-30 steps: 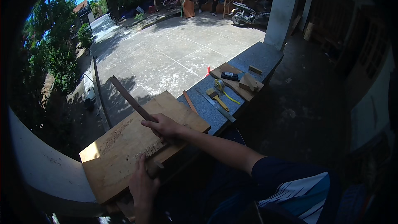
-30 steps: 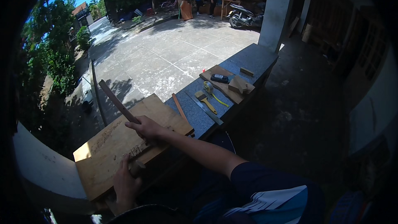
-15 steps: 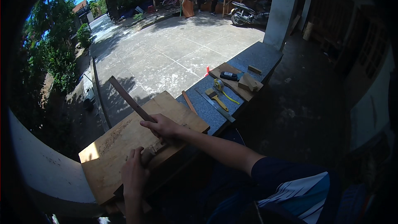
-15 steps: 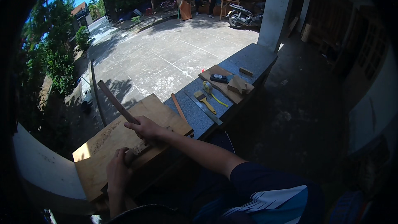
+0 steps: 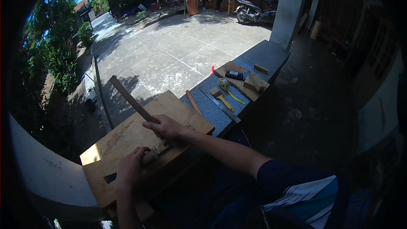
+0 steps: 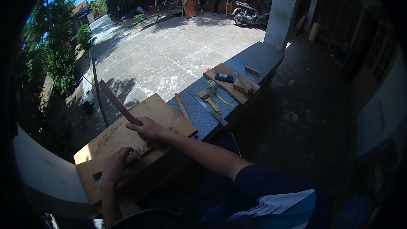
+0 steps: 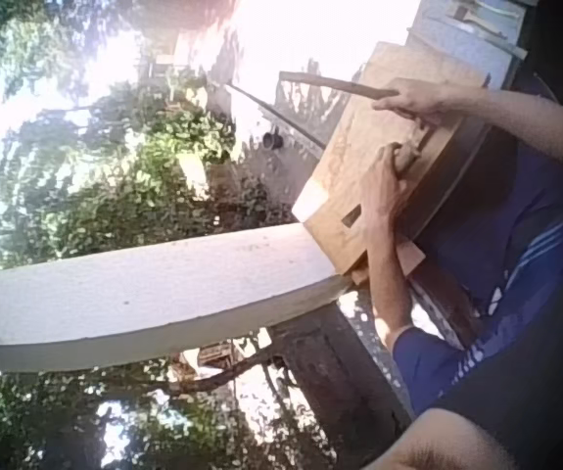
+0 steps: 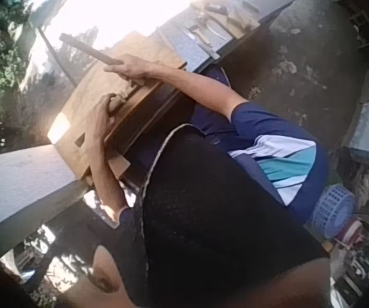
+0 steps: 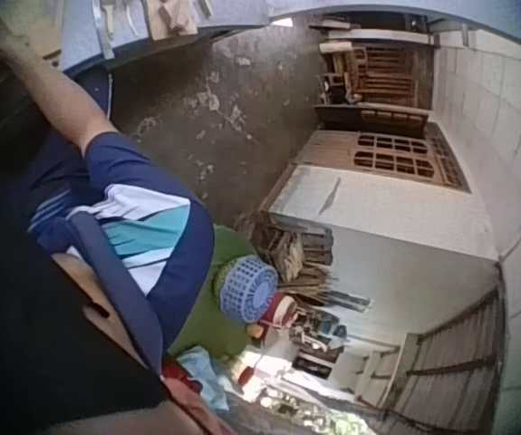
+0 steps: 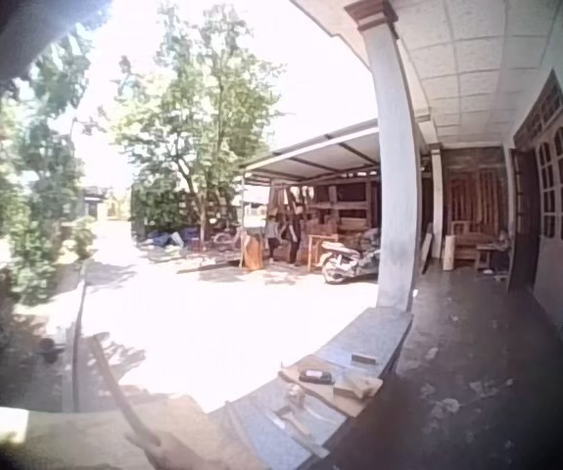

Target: Chiseling and carving a wooden workpiece using a wood chisel and a wooden mallet.

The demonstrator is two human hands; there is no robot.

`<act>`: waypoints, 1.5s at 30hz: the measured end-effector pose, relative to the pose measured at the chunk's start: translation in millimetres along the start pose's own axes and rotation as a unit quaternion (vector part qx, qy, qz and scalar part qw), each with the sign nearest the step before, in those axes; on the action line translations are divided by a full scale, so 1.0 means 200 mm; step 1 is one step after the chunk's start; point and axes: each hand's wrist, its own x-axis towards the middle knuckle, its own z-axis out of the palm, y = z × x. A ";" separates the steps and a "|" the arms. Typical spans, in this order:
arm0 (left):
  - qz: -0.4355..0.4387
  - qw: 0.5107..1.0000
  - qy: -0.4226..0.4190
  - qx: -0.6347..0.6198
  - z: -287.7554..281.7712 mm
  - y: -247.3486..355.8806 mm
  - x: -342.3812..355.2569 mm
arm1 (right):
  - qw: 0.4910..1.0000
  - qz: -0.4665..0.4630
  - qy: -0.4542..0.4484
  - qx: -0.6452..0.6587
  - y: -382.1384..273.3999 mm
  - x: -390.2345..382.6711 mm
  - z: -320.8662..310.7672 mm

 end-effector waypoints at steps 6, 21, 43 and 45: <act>-0.015 0.999 -0.026 -0.015 -0.01 -0.03 -0.04 | 1.000 0.012 -0.011 0.004 -0.02 -0.01 0.05; -0.168 0.882 0.142 -0.417 -0.14 -0.26 -0.08 | 0.999 0.034 0.011 -0.010 -0.02 0.00 0.02; 0.082 0.601 0.389 -0.693 -0.01 -0.26 0.07 | 0.999 -0.011 0.000 -0.043 0.02 0.00 0.02; 0.027 0.594 0.453 -0.664 0.00 -0.24 0.08 | 0.999 -0.013 -0.002 -0.043 0.02 0.01 0.02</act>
